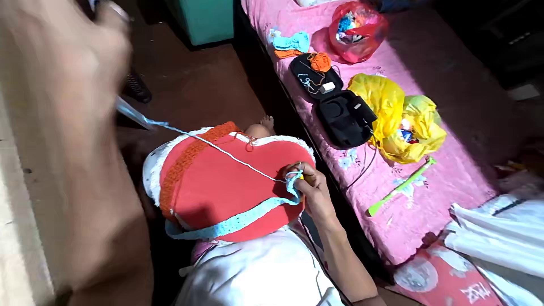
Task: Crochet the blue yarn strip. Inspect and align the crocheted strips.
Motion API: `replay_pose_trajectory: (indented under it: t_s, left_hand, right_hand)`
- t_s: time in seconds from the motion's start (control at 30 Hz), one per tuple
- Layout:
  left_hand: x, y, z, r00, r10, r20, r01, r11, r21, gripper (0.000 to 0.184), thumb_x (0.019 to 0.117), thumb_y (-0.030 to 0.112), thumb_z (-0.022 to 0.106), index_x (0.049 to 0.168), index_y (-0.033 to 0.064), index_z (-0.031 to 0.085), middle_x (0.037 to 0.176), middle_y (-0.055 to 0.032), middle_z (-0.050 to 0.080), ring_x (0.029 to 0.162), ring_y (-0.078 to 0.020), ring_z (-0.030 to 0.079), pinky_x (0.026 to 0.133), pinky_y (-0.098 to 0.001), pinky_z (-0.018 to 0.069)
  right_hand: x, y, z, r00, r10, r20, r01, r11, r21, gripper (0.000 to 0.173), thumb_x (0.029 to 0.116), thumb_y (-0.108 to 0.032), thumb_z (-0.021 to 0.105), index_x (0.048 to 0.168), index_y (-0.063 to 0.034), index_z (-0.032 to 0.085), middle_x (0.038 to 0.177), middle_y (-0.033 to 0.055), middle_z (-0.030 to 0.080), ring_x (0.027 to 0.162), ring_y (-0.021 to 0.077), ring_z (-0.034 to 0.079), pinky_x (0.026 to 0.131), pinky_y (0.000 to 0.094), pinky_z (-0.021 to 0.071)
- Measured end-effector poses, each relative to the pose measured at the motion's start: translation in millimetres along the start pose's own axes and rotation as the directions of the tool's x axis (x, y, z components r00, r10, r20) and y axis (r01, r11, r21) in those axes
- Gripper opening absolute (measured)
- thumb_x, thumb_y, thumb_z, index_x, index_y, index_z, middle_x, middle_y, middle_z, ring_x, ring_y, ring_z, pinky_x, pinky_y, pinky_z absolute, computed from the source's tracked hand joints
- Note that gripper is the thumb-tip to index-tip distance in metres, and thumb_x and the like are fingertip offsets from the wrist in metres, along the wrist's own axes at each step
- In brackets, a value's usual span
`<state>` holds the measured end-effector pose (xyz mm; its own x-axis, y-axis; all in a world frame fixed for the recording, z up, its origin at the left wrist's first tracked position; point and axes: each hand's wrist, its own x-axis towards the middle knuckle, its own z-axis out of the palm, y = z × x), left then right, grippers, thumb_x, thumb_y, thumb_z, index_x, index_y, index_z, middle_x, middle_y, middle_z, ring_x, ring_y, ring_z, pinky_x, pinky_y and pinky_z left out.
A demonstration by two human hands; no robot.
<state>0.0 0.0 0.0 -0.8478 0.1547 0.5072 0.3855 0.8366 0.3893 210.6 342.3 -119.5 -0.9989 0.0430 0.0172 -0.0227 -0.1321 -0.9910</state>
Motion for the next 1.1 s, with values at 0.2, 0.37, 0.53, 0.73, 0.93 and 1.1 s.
replay_pose_trajectory:
  t_s: [0.2,0.37,0.53,0.73,0.93,1.1]
  left_hand:
    - [-121,147,94,0.699,0.391,0.599,0.233,0.667,-0.707,0.057,0.0922,0.022,0.066,0.147,0.0093,0.055,0.125,-0.0058,0.068,0.111,-0.0131,0.066,0.097,-0.0362,0.0551]
    - [-145,140,95,0.598,0.327,0.732,0.441,0.629,-0.640,0.024,0.1010,0.029,0.058,0.106,0.0134,0.075,0.079,0.0108,0.065,0.063,0.0068,0.054,0.059,-0.0128,0.0459]
    - [-153,133,88,0.693,0.472,0.546,0.694,-0.229,-0.682,0.027,0.1027,0.035,0.058,0.111,0.0166,0.076,0.063,0.0157,0.057,0.052,0.0091,0.046,0.049,-0.0082,0.0369]
    - [-142,157,101,0.933,0.044,0.358,0.184,0.796,-0.577,0.051,0.0996,0.023,0.059,0.149,0.0142,0.054,0.070,0.0029,0.060,0.051,-0.0058,0.045,0.048,-0.0235,0.0408]
    - [-147,145,97,0.835,0.054,0.547,0.403,0.616,-0.677,0.033,0.0972,0.030,0.063,0.066,0.0186,0.064,0.062,0.0126,0.061,0.057,0.0035,0.057,0.054,-0.0157,0.0482]
    - [-157,160,109,0.843,0.179,0.507,0.517,-0.011,-0.856,0.062,0.0899,0.044,0.073,0.146,0.0260,0.056,0.128,-0.0027,0.067,0.109,-0.0168,0.067,0.093,-0.0334,0.0567]
  right_hand:
    - [-2,-19,-6,0.999,-0.040,0.029,0.039,0.998,0.058,0.018,0.0923,0.001,0.051,0.098,-0.0068,0.067,0.094,-0.0045,0.069,0.084,0.0003,0.064,0.075,0.0195,0.0543]
    - [-4,-16,-12,0.998,-0.033,-0.044,0.038,0.994,0.106,0.017,0.0936,0.000,0.051,0.096,-0.0070,0.066,0.094,-0.0022,0.069,0.075,-0.0012,0.060,0.061,0.0153,0.0485]
    - [-2,-14,-8,0.999,0.039,-0.001,-0.038,0.980,0.197,0.016,0.0941,-0.001,0.050,0.097,-0.0079,0.064,0.085,-0.0052,0.068,0.062,-0.0052,0.054,0.053,0.0120,0.0414]
    - [-5,-13,-2,1.000,-0.020,0.011,0.019,0.996,0.091,0.014,0.0939,0.001,0.050,0.096,-0.0047,0.063,0.081,-0.0070,0.063,0.063,-0.0051,0.053,0.054,0.0131,0.0421]
    - [-4,-16,-6,0.991,0.046,-0.124,-0.032,0.993,0.110,0.012,0.0950,0.003,0.051,0.100,-0.0018,0.061,0.080,-0.0029,0.065,0.057,-0.0037,0.051,0.051,0.0128,0.0411]
    - [-5,-19,6,0.993,0.079,-0.089,-0.069,0.991,0.111,0.010,0.0961,0.003,0.053,0.102,0.0015,0.061,0.083,-0.0003,0.067,0.060,-0.0020,0.056,0.052,0.0134,0.0460]
